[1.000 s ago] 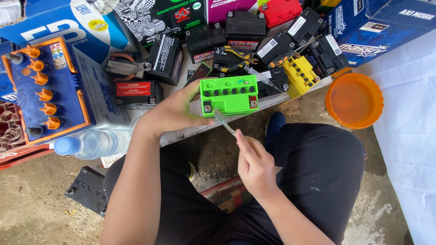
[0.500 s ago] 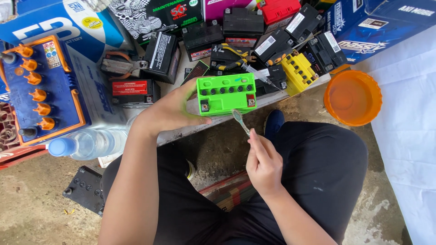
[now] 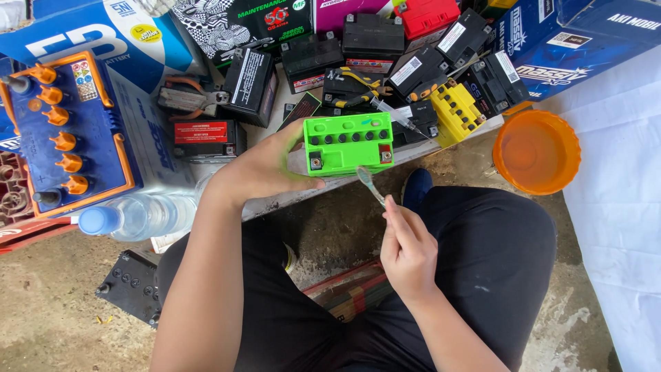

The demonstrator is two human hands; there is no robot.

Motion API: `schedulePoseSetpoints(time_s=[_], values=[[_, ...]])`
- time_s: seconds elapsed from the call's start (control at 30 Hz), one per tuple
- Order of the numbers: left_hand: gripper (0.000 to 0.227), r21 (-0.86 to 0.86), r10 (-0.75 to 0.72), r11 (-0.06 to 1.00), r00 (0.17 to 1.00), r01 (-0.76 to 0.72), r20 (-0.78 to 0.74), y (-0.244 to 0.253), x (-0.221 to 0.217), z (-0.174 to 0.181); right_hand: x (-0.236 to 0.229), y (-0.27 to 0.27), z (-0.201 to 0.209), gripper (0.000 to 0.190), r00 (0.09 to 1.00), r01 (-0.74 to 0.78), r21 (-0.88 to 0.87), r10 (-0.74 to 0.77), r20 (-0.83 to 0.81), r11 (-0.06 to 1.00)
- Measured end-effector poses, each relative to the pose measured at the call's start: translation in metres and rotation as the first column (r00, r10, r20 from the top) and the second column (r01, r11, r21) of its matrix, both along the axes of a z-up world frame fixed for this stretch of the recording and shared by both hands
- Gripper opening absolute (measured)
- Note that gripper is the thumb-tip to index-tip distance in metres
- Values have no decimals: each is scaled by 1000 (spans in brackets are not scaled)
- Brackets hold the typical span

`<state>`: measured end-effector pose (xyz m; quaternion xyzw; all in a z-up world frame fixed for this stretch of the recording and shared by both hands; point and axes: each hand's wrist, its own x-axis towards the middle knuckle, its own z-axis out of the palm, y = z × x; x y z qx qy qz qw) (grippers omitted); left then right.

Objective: Prying open a battery cover and cleaning the internal cells using a screwdriver and a small scraping tool.

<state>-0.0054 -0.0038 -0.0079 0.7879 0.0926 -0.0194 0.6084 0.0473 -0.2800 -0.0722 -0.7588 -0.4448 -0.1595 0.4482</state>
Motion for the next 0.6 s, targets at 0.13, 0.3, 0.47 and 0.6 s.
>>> schedulePoseSetpoints(time_s=[0.13, 0.3, 0.47, 0.6], values=[[94, 4, -8, 1000, 1000, 8, -3, -1, 0, 4, -3, 6, -4, 39, 1000, 2, 0, -2, 5, 1000], [91, 15, -5, 1000, 1000, 5, -13, 2, 1, 4, 3, 7, -14, 40, 997, 17, -8, -17, 77, 1000], [90, 9, -7, 1000, 1000, 7, -19, 0, 1, 4, 11, -7, -11, 40, 996, 49, -15, -48, 72, 999], [89, -2, -3, 1000, 1000, 2, -13, 1, 0, -1, 7, -1, -11, 39, 999, 30, 1, -30, 33, 1000]])
